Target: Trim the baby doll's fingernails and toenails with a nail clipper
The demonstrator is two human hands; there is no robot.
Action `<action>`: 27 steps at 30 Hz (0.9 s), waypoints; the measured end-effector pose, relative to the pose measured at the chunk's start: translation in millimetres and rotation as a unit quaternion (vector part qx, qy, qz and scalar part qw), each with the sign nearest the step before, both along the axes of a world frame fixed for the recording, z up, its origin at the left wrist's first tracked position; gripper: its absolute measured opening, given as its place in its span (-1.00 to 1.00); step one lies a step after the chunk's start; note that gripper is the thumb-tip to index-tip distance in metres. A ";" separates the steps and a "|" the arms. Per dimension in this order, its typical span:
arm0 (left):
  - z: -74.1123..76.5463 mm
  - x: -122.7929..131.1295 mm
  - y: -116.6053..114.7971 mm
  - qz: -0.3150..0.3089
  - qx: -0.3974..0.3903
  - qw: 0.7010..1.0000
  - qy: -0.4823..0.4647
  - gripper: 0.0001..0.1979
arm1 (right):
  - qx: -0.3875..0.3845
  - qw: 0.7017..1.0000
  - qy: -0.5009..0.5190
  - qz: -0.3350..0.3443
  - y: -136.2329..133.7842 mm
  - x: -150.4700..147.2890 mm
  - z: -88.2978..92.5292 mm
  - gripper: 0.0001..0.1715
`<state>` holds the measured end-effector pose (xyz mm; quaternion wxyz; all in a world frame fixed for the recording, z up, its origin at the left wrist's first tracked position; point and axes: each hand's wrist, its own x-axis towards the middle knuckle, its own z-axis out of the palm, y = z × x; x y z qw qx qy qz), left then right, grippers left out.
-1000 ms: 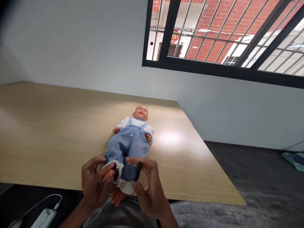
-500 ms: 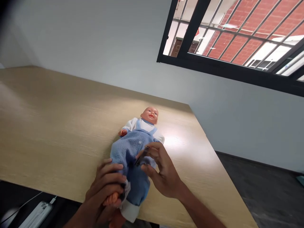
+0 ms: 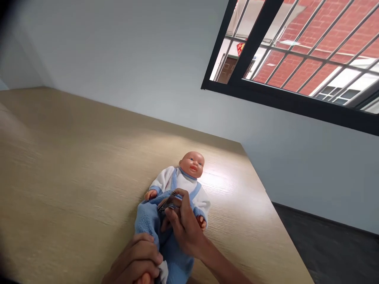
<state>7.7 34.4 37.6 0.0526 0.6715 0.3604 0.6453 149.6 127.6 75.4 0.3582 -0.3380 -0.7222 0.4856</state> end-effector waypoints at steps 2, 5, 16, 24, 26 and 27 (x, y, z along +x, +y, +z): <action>11.2 -3.8 0.3 -0.016 -0.005 1.000 0.003 -0.75 | -0.006 1.000 0.016 0.004 1.0 1.5 -0.5 -0.68; 17.1 -6.0 -5.4 -0.021 -0.019 1.000 -0.011 -0.69 | 0.007 0.999 0.043 0.012 -2.7 5.6 1.8 -0.66; 37.1 -3.7 0.8 -0.041 -0.002 0.999 0.015 -0.68 | 0.290 0.943 0.099 0.125 -48.8 20.6 45.6 -0.55; 32.6 -3.1 6.5 -0.073 0.031 0.997 -0.001 -0.66 | 0.351 0.915 0.048 0.192 -38.0 31.9 53.4 -0.45; 30.1 -1.6 5.4 -0.054 0.030 0.998 -0.005 -0.68 | 0.359 0.908 0.029 0.213 -37.8 33.0 57.9 -0.48; 29.1 -0.8 5.2 -0.044 0.028 0.999 -0.006 -0.69 | 0.358 0.908 0.025 0.217 -37.9 33.2 59.7 -0.50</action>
